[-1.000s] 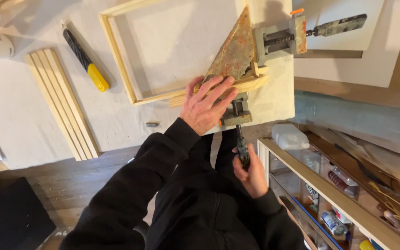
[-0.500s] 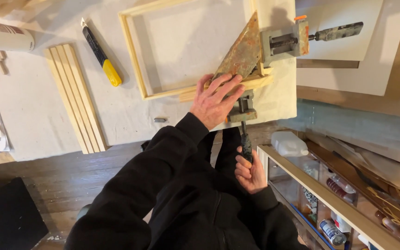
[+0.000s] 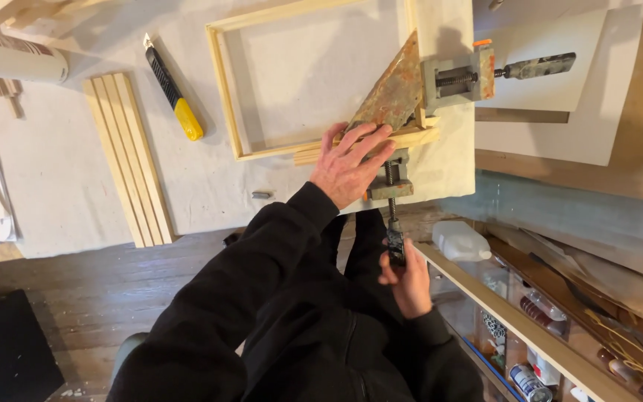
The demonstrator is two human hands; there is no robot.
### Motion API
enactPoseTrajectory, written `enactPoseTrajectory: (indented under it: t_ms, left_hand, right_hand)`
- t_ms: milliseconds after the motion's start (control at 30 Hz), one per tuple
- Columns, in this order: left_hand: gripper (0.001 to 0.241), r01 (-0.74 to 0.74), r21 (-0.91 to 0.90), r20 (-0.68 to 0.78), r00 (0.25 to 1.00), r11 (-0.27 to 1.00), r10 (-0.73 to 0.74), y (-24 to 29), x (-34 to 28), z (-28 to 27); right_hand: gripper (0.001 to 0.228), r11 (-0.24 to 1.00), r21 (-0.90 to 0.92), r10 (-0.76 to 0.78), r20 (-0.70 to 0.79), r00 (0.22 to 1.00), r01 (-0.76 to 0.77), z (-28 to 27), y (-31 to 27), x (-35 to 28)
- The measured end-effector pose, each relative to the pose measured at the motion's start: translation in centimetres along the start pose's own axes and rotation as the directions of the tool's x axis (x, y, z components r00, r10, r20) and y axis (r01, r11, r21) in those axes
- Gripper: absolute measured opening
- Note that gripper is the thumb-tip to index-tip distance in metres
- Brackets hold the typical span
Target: Assembling a wooden frame by applying wood glue to joints, clamping them with a corner clamp, and securing them with a hammer.
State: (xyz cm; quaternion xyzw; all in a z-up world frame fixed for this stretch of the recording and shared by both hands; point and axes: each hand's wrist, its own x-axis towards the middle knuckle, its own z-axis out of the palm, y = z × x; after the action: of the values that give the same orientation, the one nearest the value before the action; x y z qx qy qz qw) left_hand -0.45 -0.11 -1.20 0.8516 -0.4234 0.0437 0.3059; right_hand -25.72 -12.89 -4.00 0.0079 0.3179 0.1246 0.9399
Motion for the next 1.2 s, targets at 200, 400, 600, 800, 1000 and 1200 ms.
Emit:
enactPoseTrajectory:
  t_ms: [200,400,600,800,1000,1200]
  left_hand:
    - [0.041,-0.008,-0.009,-0.021,1.0,1.0,0.008,-0.1,0.3,-0.2]
    - [0.04,-0.012,-0.006,-0.039,0.999,1.0,0.012,0.1,0.3,-0.2]
    - [0.036,0.017,-0.018,-0.062,0.998,1.0,-0.018,0.5,0.3,0.3]
    - [0.033,0.076,-0.002,-0.01,0.997,0.997,-0.076,1.4,3.0,0.9]
    - [0.052,0.084,-0.031,0.085,0.993,0.996,-0.081,2.6,6.8,-0.1]
    - [0.06,0.171,0.031,0.155,0.973,0.985,-0.173,3.5,7.4,1.4]
  right_hand:
    - [0.04,0.18,-0.977,-0.681,-0.037,0.731,0.118,1.7,1.9,-0.2]
    - [0.044,0.878,-0.46,-0.284,-0.274,0.919,0.134,1.7,0.2,-0.5]
    - [0.048,0.889,-0.456,-0.185,-0.285,0.941,0.037,2.9,-1.9,-1.0]
    - [0.03,-0.602,-0.798,-0.327,0.198,0.924,-0.042,8.5,-13.9,1.1]
    - [0.036,-0.557,-0.727,-0.136,0.556,0.82,0.401,26.6,-23.6,15.0]
    - [0.043,-0.612,-0.594,0.148,0.562,0.813,0.522,26.7,-27.9,25.6]
